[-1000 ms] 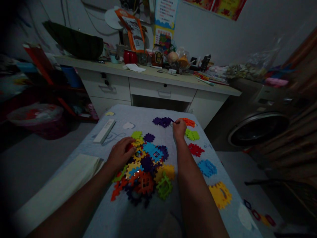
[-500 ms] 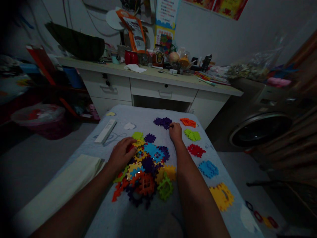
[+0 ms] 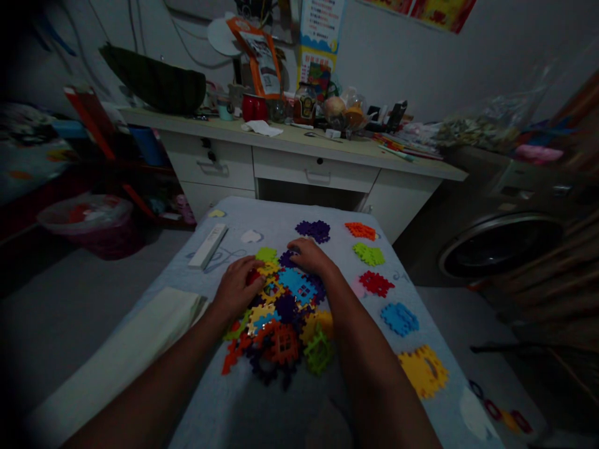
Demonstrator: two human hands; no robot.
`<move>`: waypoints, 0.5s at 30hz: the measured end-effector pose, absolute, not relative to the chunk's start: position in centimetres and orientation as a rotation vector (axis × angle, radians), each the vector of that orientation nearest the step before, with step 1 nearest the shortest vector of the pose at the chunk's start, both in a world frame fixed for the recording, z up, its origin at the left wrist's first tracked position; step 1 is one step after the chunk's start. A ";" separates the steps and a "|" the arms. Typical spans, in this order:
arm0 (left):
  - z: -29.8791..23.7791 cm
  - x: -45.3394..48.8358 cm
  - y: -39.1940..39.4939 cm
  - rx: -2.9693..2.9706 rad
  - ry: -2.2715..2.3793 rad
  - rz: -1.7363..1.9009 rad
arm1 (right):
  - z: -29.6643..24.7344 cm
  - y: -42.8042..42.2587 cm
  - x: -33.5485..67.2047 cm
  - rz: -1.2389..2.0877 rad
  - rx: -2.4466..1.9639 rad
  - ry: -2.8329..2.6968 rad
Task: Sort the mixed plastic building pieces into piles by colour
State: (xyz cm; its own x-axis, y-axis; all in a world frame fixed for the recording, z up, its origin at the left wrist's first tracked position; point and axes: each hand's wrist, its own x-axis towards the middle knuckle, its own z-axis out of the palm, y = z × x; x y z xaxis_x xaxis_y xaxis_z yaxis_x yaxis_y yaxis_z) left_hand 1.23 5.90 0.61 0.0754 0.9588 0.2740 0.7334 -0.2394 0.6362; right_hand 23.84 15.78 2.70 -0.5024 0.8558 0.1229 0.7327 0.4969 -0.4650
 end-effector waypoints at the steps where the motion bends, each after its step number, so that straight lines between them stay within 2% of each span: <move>1: 0.6 1.2 5.9 2.032 1.681 0.942 | 2.6 15.7 23.6 0.509 -1.325 -2.439; 9: 0.1 1.3 6.1 2.033 1.694 0.954 | 2.9 15.8 24.3 0.595 -1.437 -2.371; 15: 0.2 1.3 6.1 2.029 1.689 0.942 | 3.8 16.5 26.1 0.755 -1.516 -1.926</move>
State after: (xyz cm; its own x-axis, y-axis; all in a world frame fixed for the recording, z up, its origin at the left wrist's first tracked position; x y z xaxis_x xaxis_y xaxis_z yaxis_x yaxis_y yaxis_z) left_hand 1.31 6.06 0.22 0.0750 0.9591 0.2728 0.7361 -0.2378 0.6337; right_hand 26.11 16.46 3.80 -0.1959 0.9765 0.0901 0.6555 0.1988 -0.7286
